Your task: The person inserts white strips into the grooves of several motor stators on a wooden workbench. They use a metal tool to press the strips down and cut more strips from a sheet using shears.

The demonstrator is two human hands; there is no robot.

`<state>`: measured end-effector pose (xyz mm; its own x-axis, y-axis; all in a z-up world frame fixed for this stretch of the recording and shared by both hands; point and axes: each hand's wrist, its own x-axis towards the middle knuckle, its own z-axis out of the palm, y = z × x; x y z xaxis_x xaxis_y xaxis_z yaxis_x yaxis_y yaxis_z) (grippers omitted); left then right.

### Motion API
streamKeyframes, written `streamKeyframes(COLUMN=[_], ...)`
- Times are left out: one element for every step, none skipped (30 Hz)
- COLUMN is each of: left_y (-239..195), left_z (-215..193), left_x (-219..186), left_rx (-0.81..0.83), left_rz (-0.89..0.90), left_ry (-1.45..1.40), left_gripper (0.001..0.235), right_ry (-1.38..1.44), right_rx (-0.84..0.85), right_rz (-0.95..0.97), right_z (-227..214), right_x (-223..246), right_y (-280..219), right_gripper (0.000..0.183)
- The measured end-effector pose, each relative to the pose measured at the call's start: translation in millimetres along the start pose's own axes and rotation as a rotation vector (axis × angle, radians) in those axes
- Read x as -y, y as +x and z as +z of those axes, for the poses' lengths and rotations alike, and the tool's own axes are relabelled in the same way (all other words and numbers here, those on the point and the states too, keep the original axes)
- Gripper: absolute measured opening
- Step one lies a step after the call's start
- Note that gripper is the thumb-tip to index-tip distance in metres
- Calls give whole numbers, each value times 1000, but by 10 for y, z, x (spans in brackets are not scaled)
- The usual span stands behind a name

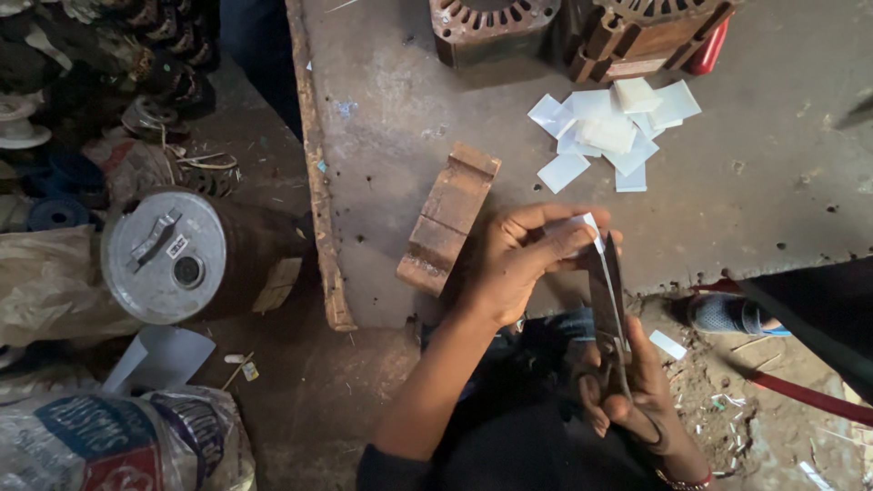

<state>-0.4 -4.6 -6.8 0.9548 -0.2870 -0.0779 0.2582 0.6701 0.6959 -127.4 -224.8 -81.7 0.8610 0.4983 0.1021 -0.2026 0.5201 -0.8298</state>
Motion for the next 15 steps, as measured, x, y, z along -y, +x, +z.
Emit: streamKeyframes(left_y=[0, -3, -10, -11, -14, -14, -5, 3, 8, 8, 14, 16, 14, 12, 9], left_z=[-1, -5, -6, -7, -9, -10, -13, -19, -28, -34, -39, -42, -43, -43, -45], left_x=[-7, -18, -25, -30, -28, -20, -9, 3, 11, 21, 31, 41, 49, 55, 56], left_rx=[15, 30, 44, 50, 57, 63, 76, 88, 100, 95, 91, 86, 84, 82, 79], left_rz=[3, 6, 8, 15, 19, 23, 23, 23, 25, 25, 27, 29, 21, 14, 8], left_ry=[28, 56, 84, 90, 94, 99, 109, 118, 129, 150, 171, 192, 182, 172, 163], left_gripper=[24, 23, 22, 22, 21, 20, 21, 21, 21, 22, 23, 24, 24, 25, 25], right_ry=[-29, -17, -4, 9, -4, -18, -32, -20, -7, 6, 111, 215, 320, 425, 512], right_rx=[-3, -5, -7, -10, -28, -47, -65, -53, -38, -23, -33, -43, -53, -63, -65], right_rz=[-24, -13, -1, 12, 9, 6, 1, -21, -44, -66, -7, 52, 113, 173, 231], right_z=[3, -2, -4, -9, -6, -5, -12, -29, -61, -93, -143, -212, -287, -356, -408], right_x=[-8, -10, -7, -3, -5, -13, -18, -38, -80, -116, -143, -176, -211, -243, -262], right_y=[-4, -2, -6, -9, -23, -36, -50, -52, -34, -42, -62, -74, -83, -90, -101], right_gripper=[98, 97, 96, 96, 96, 97, 97, 95, 93, 91, 79, 69, 61, 56, 54])
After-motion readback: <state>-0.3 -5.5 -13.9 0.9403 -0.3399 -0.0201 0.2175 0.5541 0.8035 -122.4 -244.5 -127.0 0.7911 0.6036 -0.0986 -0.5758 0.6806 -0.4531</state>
